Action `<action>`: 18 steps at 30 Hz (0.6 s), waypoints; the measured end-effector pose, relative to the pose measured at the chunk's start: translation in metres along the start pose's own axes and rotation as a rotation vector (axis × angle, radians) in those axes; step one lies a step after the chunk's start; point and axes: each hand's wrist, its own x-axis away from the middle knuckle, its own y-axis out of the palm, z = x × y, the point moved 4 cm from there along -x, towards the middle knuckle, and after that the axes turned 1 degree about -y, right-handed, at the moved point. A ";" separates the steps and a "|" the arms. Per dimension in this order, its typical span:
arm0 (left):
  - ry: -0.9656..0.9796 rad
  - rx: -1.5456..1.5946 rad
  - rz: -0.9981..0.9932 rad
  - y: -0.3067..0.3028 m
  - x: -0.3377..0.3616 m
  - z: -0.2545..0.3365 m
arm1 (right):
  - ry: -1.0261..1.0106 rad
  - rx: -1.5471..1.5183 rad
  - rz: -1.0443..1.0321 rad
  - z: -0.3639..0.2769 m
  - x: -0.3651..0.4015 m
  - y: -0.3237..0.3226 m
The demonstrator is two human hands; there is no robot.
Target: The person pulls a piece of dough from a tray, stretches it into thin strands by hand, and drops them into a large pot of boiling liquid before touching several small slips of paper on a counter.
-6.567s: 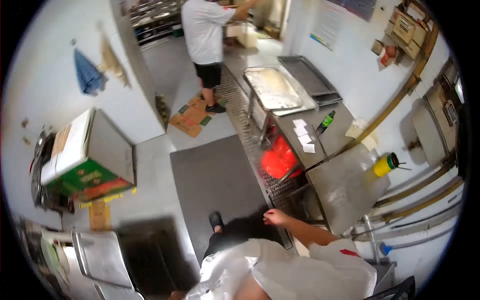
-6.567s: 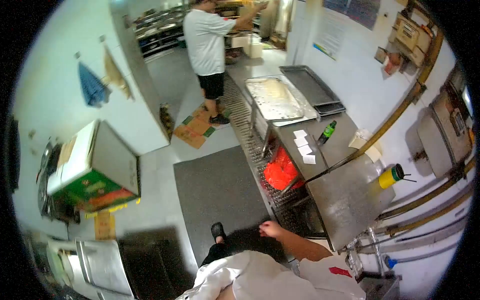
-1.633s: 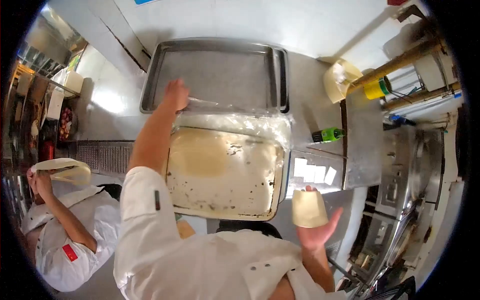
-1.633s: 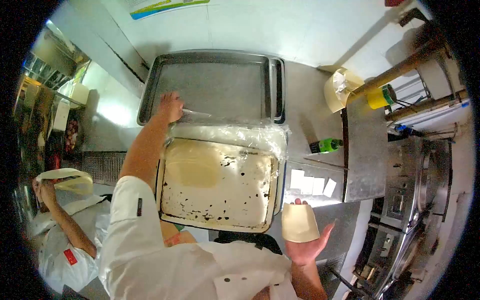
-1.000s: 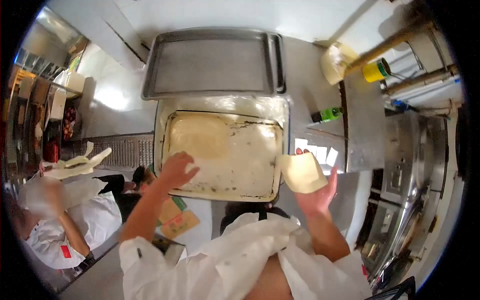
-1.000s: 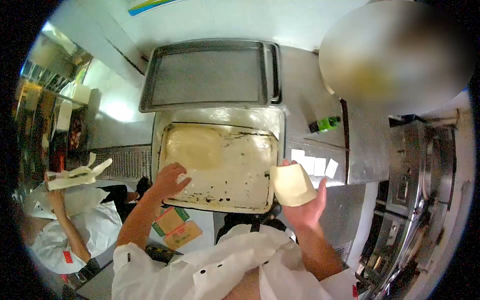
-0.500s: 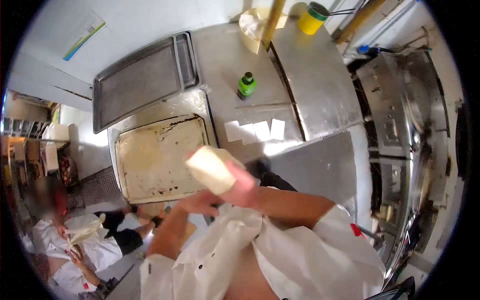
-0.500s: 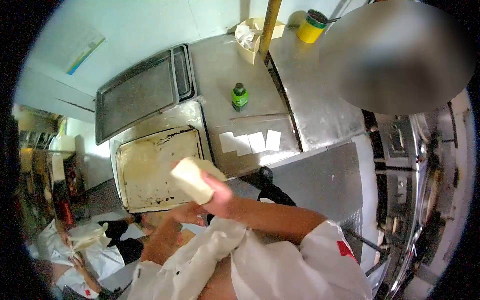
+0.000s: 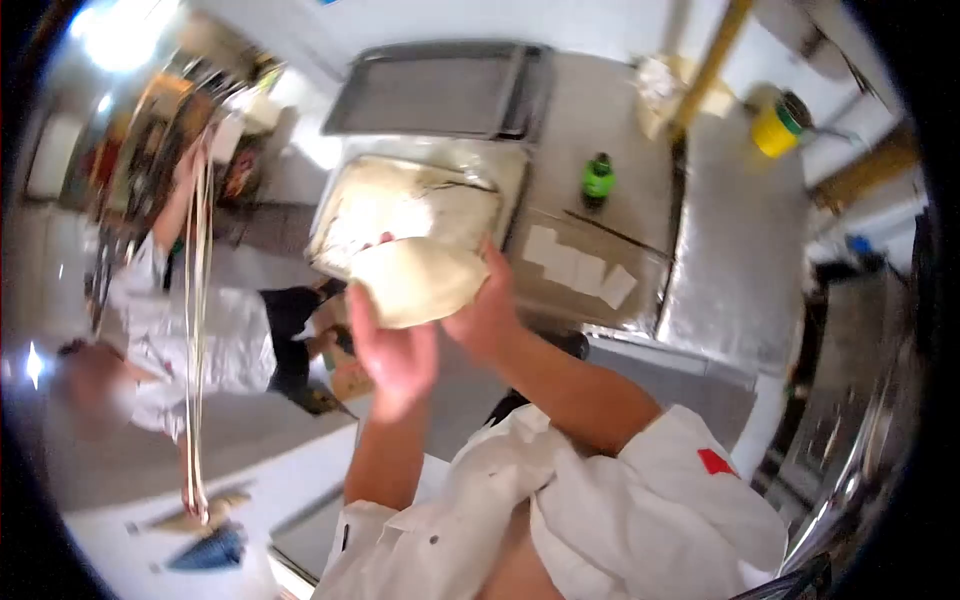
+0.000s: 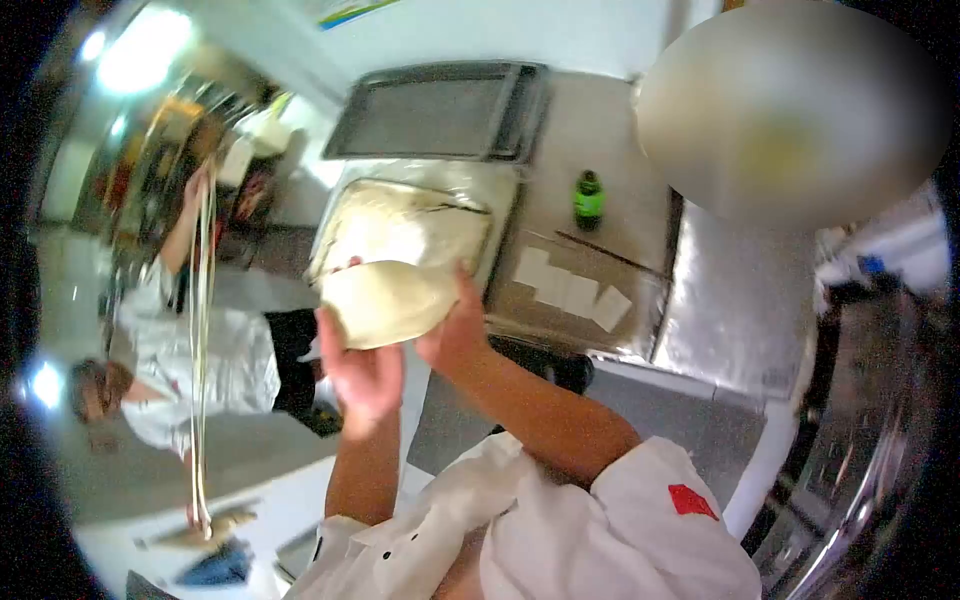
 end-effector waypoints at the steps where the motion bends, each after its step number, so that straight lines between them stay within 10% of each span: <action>1: 0.024 0.005 0.035 0.003 0.011 0.005 | 0.119 -0.511 0.017 0.008 0.007 0.010; 3: 0.086 0.039 0.023 -0.008 0.032 0.015 | 0.381 -1.089 0.106 0.018 0.017 0.039; 9: 0.396 0.291 -0.018 -0.025 0.134 0.069 | 0.687 -0.912 -0.002 0.060 0.084 0.109; 18: 0.636 0.292 0.417 -0.133 0.351 0.091 | 0.864 -0.805 -0.209 0.083 0.221 0.204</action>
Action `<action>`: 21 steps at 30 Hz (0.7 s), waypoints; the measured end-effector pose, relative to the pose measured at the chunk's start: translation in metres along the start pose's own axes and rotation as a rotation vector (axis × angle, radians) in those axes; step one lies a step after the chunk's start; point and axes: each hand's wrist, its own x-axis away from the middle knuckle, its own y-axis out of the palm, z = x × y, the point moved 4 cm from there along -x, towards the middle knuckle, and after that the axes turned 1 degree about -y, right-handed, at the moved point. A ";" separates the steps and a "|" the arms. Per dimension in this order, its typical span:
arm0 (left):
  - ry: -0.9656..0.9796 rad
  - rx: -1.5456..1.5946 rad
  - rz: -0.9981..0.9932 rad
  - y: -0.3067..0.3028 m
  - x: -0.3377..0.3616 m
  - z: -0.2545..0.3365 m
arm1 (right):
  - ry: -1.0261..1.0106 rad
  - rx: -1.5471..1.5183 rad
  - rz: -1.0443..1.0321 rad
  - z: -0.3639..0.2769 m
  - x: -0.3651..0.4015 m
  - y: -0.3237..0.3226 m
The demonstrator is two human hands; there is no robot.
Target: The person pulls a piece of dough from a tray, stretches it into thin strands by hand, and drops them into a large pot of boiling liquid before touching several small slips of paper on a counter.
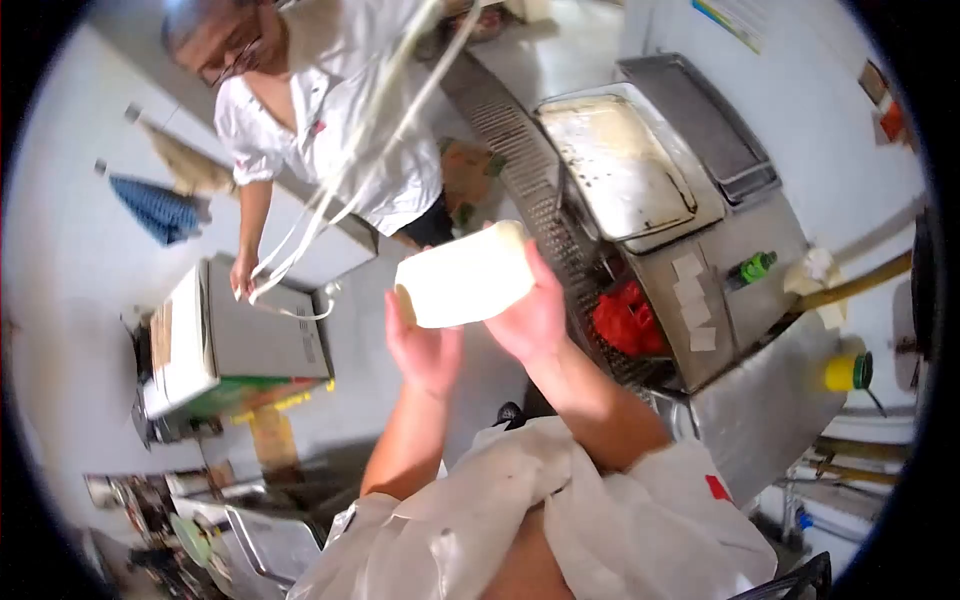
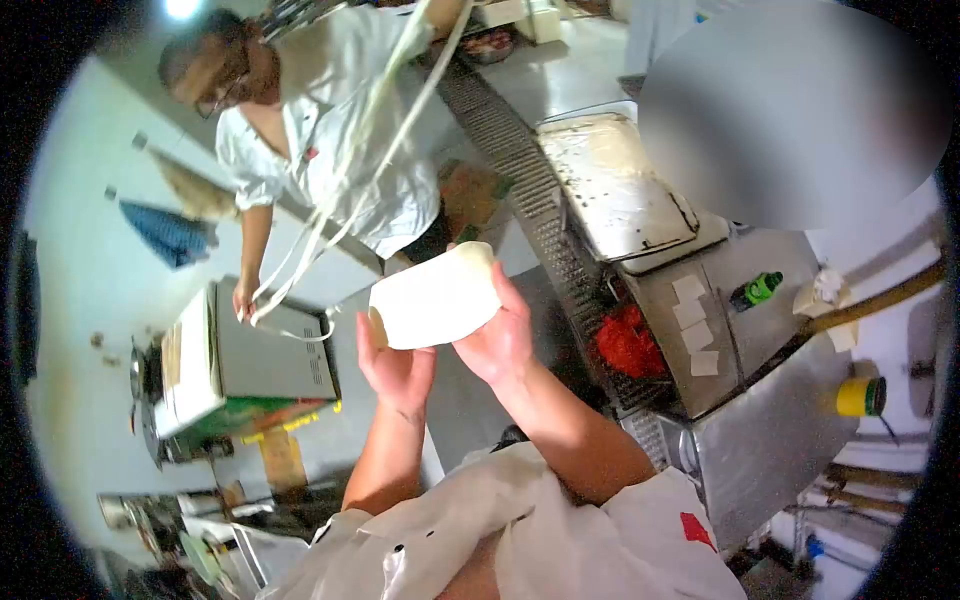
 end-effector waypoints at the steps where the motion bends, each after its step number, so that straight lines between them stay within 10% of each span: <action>1: 0.000 0.047 0.049 -0.010 0.017 0.016 | 0.041 0.014 0.002 0.020 0.011 0.004; 10: 0.532 0.064 0.090 -0.030 0.183 0.136 | 0.305 0.124 0.113 0.045 0.081 0.042; 21: 0.712 0.028 0.619 -0.029 0.386 0.037 | 0.669 0.274 0.152 0.056 0.157 0.017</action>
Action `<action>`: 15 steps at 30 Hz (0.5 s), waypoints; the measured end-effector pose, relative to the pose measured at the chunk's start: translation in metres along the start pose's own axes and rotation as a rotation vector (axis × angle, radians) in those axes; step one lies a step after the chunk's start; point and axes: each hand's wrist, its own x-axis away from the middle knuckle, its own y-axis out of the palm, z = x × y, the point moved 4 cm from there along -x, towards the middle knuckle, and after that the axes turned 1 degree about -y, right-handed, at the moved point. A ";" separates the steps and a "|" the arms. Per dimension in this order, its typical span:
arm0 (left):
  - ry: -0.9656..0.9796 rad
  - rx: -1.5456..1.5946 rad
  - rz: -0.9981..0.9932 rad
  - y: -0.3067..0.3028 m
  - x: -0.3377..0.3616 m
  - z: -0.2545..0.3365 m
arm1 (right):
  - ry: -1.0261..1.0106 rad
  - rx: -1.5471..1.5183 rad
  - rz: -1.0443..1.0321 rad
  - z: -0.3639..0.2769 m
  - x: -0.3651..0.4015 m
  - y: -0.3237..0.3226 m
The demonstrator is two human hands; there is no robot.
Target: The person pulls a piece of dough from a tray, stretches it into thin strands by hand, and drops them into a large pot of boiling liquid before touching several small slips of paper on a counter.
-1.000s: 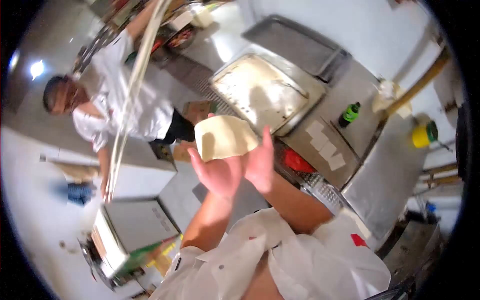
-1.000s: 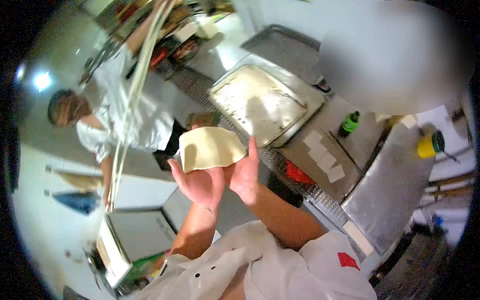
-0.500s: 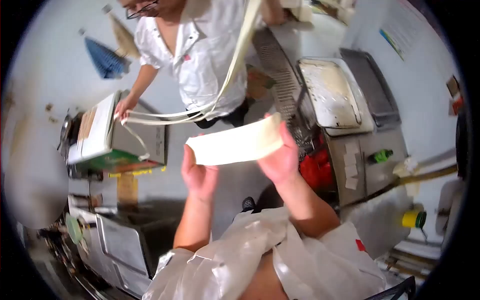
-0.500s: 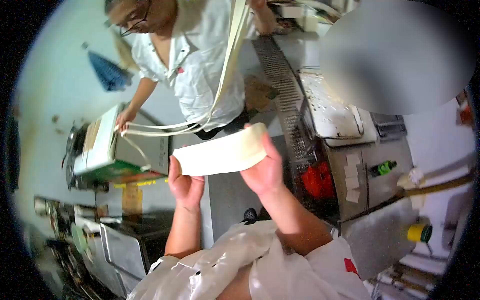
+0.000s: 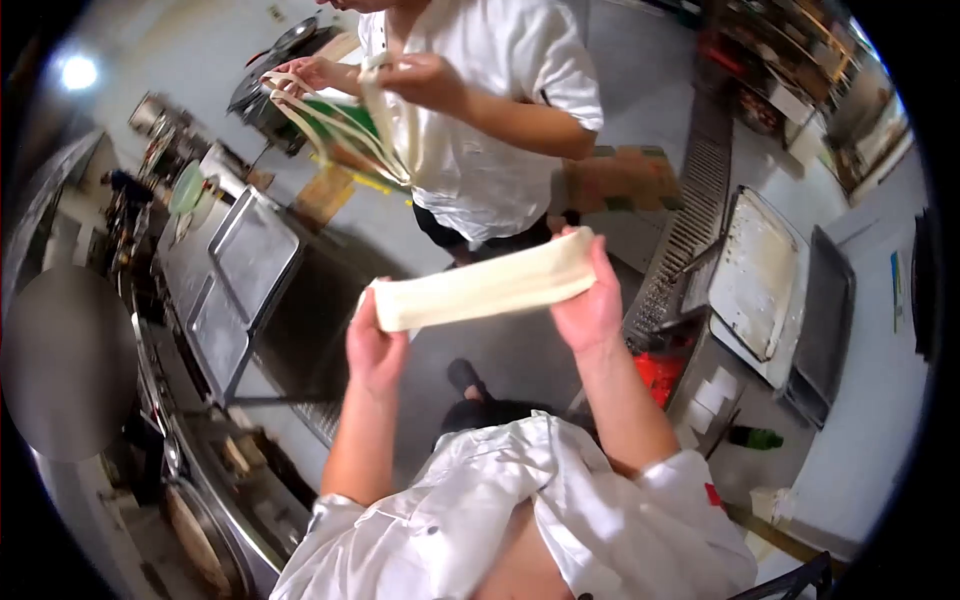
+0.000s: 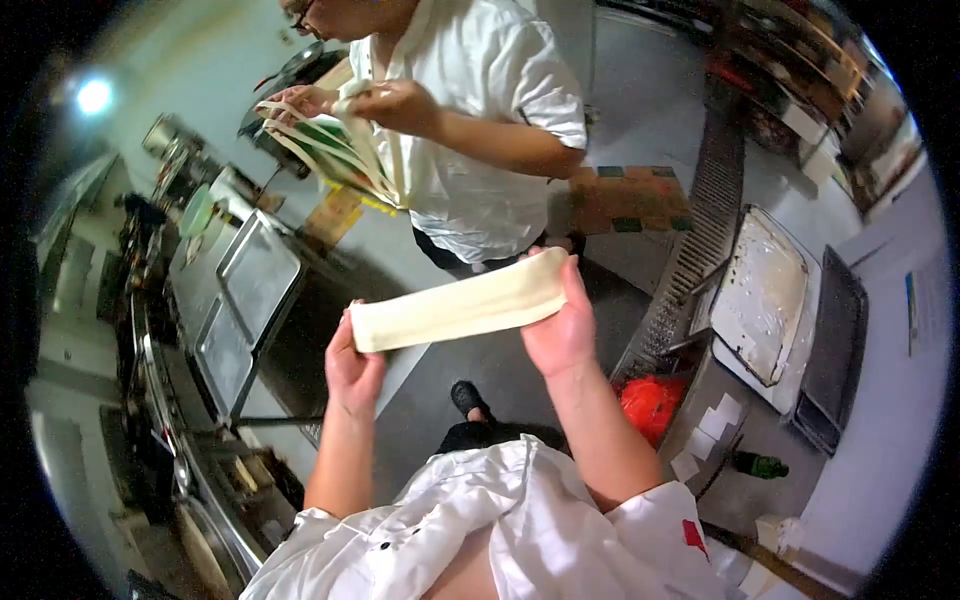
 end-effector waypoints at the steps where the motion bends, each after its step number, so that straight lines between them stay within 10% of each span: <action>1: 0.042 -0.018 0.037 -0.021 0.023 0.020 | 0.073 0.048 -0.062 0.000 0.002 -0.011; 8: 0.309 -0.071 0.302 -0.223 0.251 0.207 | 0.043 0.301 0.140 -0.055 -0.032 -0.046; 10: 0.548 -0.541 0.452 -0.247 0.312 0.234 | 0.058 0.360 0.169 -0.061 -0.055 -0.051; 15: 0.697 0.032 0.338 -0.287 0.344 0.202 | 0.336 0.352 0.062 0.101 -0.026 -0.067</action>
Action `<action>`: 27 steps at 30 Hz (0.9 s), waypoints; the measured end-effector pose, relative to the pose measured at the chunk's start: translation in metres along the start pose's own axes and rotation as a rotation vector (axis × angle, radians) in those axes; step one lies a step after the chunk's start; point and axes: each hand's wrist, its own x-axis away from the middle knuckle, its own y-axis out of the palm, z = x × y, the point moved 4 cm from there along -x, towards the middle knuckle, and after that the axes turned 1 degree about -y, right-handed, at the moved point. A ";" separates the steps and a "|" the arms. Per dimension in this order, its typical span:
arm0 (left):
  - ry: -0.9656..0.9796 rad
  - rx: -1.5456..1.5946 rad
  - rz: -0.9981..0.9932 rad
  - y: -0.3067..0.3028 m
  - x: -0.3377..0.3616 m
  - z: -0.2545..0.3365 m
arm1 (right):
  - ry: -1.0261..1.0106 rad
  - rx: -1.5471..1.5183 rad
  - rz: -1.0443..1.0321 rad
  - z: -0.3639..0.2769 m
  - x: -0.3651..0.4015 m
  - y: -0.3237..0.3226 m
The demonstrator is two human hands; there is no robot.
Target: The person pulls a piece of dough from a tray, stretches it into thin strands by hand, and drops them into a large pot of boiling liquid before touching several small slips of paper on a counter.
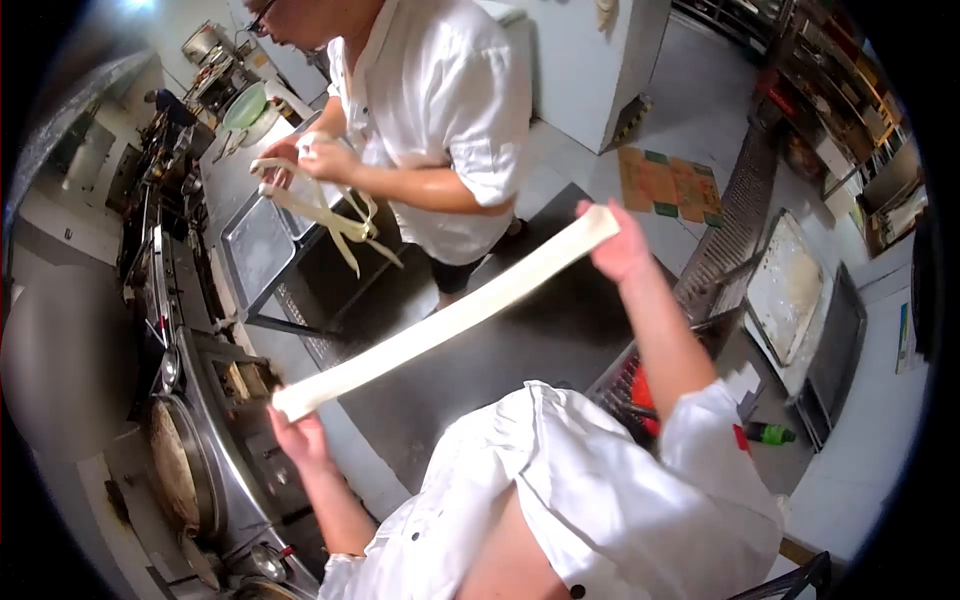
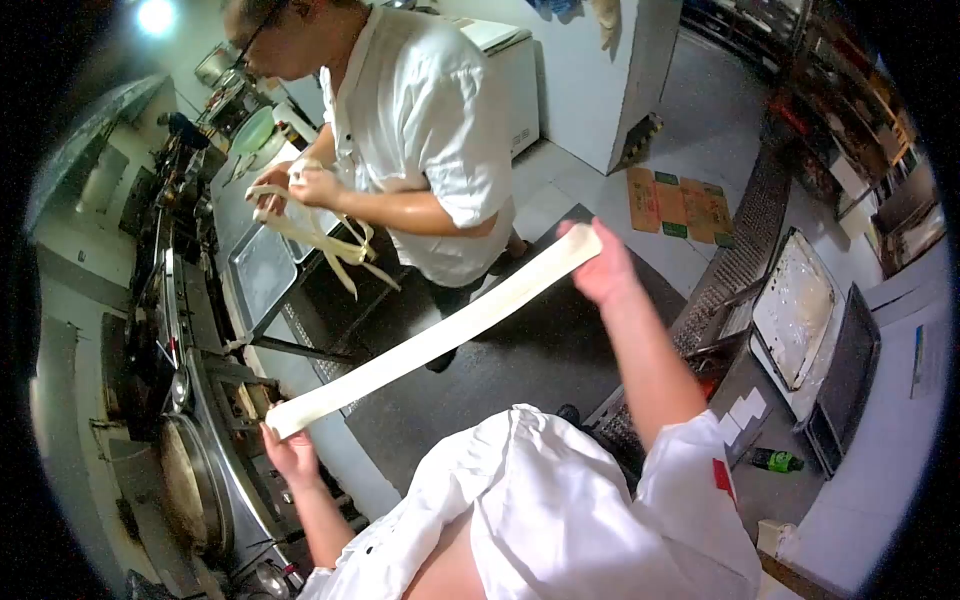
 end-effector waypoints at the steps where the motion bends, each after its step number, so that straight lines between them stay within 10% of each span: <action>1: -0.057 0.157 -0.066 0.000 0.010 -0.005 | 0.056 -0.031 -0.044 0.036 0.018 0.023; 7: -0.045 0.118 0.032 -0.083 0.056 0.043 | 0.076 0.060 0.187 0.087 0.003 -0.038; 16: -0.010 -0.162 0.396 -0.315 0.172 0.291 | 0.058 0.464 0.359 -0.208 -0.029 -0.088; 17: 0.011 -0.128 0.613 -0.291 0.182 0.288 | 0.037 0.484 0.375 -0.219 -0.036 -0.084; 19: 0.127 -0.673 0.443 -0.297 0.187 0.269 | 0.000 0.515 0.345 -0.209 -0.060 -0.096; 22: 0.152 -0.103 0.503 -0.286 0.159 0.158 | -0.036 0.379 0.057 -0.147 -0.109 -0.127; 27: 0.184 0.152 0.340 -0.134 0.142 -0.040 | 0.089 0.116 0.210 -0.012 -0.072 -0.135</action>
